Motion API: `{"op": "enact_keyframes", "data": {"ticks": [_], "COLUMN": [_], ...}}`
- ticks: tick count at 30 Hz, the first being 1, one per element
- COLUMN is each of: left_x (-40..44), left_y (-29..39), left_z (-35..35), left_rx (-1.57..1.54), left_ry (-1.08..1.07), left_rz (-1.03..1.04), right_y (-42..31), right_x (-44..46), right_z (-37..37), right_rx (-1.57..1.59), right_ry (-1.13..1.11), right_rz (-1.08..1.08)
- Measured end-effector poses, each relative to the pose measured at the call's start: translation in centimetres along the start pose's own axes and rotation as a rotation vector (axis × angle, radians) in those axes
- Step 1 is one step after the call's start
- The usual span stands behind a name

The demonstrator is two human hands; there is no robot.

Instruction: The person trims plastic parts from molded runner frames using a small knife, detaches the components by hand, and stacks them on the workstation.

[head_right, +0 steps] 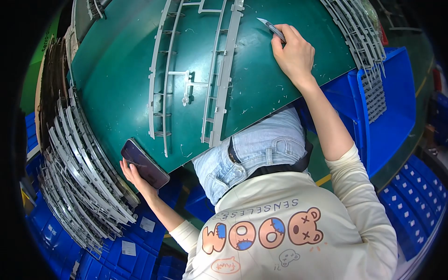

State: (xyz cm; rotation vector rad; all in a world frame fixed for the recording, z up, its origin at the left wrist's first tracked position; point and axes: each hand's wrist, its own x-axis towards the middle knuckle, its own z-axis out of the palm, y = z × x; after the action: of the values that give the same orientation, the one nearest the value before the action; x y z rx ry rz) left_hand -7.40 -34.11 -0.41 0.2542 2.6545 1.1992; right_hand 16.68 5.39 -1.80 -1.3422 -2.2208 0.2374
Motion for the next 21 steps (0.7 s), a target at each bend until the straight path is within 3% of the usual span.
{"op": "enact_keyframes", "data": {"ticks": [21], "left_x": [0.6], "left_y": [-0.2], "left_z": [-1.3], "left_rx": [-0.136], "left_ry": [-0.092], "left_rz": [-0.002], "right_y": [-0.1], "right_x": [0.3], "right_z": [0.2], "right_rx": [-0.021], "right_ry": [0.013], "right_rz": [-0.002]}}
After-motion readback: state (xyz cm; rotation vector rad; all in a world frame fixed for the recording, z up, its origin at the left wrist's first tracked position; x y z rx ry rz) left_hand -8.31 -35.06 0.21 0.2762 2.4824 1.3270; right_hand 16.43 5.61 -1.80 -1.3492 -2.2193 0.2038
